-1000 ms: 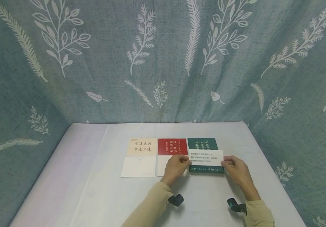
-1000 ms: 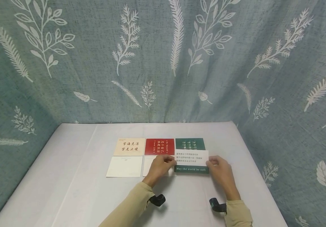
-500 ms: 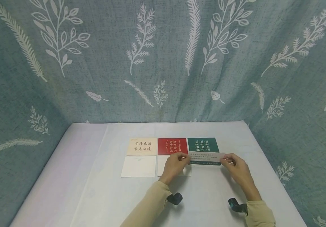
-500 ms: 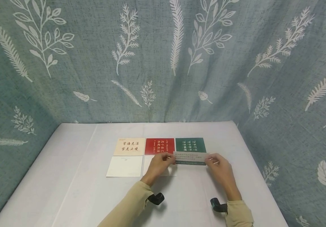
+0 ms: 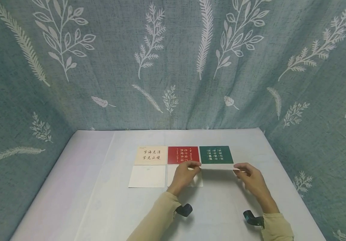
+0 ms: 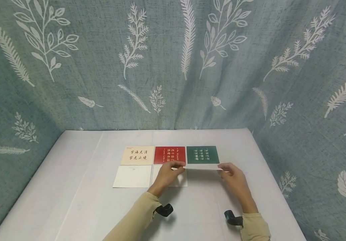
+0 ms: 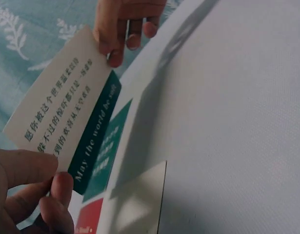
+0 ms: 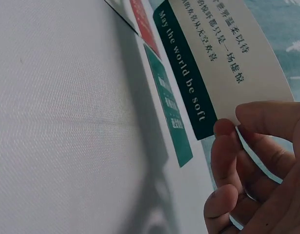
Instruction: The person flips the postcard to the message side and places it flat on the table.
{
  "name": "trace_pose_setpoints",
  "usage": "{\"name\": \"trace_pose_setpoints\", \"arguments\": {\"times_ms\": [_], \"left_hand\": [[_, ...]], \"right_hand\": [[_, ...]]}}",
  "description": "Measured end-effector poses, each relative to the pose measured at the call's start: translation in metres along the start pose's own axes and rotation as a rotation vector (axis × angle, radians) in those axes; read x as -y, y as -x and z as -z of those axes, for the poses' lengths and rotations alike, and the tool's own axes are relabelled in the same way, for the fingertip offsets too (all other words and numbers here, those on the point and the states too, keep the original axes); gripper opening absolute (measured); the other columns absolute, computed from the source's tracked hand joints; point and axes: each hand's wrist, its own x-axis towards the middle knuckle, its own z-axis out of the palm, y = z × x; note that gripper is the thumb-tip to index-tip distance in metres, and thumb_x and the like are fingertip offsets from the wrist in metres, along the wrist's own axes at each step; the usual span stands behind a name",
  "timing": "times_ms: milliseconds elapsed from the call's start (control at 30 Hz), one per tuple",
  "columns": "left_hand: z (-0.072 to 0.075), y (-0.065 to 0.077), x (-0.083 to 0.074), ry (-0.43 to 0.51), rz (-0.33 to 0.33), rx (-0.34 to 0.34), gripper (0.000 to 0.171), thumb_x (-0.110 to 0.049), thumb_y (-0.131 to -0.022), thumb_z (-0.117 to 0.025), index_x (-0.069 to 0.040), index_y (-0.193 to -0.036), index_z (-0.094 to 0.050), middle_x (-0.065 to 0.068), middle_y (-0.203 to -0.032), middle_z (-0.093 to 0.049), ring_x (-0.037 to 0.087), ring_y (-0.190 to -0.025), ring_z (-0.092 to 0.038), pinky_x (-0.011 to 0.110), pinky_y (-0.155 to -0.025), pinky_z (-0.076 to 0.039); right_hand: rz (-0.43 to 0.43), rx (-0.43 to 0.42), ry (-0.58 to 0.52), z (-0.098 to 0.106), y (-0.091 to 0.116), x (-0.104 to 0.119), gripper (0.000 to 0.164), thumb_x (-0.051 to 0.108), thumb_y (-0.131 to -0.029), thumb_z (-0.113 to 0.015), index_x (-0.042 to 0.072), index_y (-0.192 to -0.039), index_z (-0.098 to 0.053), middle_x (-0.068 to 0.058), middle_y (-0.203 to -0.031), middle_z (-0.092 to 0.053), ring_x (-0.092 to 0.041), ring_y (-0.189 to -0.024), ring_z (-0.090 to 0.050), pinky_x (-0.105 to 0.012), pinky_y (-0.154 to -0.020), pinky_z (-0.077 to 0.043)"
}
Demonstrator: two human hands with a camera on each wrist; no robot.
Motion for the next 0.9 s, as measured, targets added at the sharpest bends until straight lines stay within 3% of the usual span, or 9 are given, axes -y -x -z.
{"name": "trace_pose_setpoints", "arguments": {"times_ms": [100,300,433,567,733,900], "left_hand": [[0.000,0.000,0.000,-0.003,-0.023,0.010,0.020,-0.017,-0.093,-0.068,-0.014,-0.109,-0.077,-0.002,-0.099,-0.071,0.018,-0.093,-0.061,0.038,-0.083,-0.049],[0.000,0.001,0.002,-0.011,-0.070,0.002,0.021,-0.011,-0.095,-0.065,-0.014,-0.112,-0.077,-0.001,-0.104,-0.072,0.016,-0.093,-0.062,0.034,-0.081,-0.051],[-0.002,0.002,0.001,-0.016,-0.076,-0.020,0.025,-0.007,-0.096,-0.060,-0.015,-0.112,-0.077,-0.002,-0.105,-0.073,0.014,-0.092,-0.062,0.033,-0.082,-0.050],[-0.004,0.004,0.000,-0.034,-0.080,-0.050,0.029,-0.009,-0.097,-0.056,-0.018,-0.113,-0.078,-0.004,-0.109,-0.073,0.013,-0.098,-0.064,0.035,-0.087,-0.051],[-0.007,0.004,0.003,-0.084,-0.118,-0.077,0.026,-0.015,-0.096,-0.059,-0.019,-0.113,-0.078,-0.006,-0.110,-0.073,0.008,-0.078,-0.060,0.029,-0.070,-0.049],[-0.012,0.003,0.006,-0.133,-0.161,-0.108,0.022,-0.019,-0.093,-0.066,-0.020,-0.111,-0.077,-0.009,-0.102,-0.073,0.001,-0.063,-0.054,0.024,-0.056,-0.043]], "right_hand": [[0.002,-0.001,-0.009,0.002,0.000,-0.001,0.028,0.016,-0.101,-0.061,0.006,-0.127,-0.065,-0.019,-0.125,-0.066,-0.026,-0.094,-0.065,-0.026,-0.057,-0.046],[-0.021,-0.008,0.027,0.003,0.000,-0.002,0.032,0.024,-0.106,-0.053,0.006,-0.129,-0.066,-0.015,-0.128,-0.065,-0.024,-0.106,-0.059,-0.035,-0.085,-0.046],[-0.050,-0.016,0.029,0.003,-0.001,-0.002,0.036,0.028,-0.106,-0.051,0.006,-0.128,-0.067,-0.013,-0.125,-0.066,-0.024,-0.104,-0.057,-0.035,-0.082,-0.045],[-0.053,-0.032,0.048,0.000,-0.001,-0.004,0.043,0.040,-0.103,-0.057,0.006,-0.127,-0.068,-0.015,-0.125,-0.067,-0.028,-0.106,-0.061,-0.036,-0.081,-0.048],[-0.032,-0.059,0.074,-0.004,-0.001,-0.007,0.044,0.039,-0.099,-0.065,0.007,-0.128,-0.066,-0.018,-0.132,-0.063,-0.033,-0.113,-0.061,-0.046,-0.093,-0.049],[-0.016,-0.091,0.077,-0.005,0.000,-0.007,0.046,0.033,-0.098,-0.068,0.009,-0.136,-0.060,-0.018,-0.127,-0.066,-0.030,-0.110,-0.061,-0.040,-0.089,-0.048]]}}
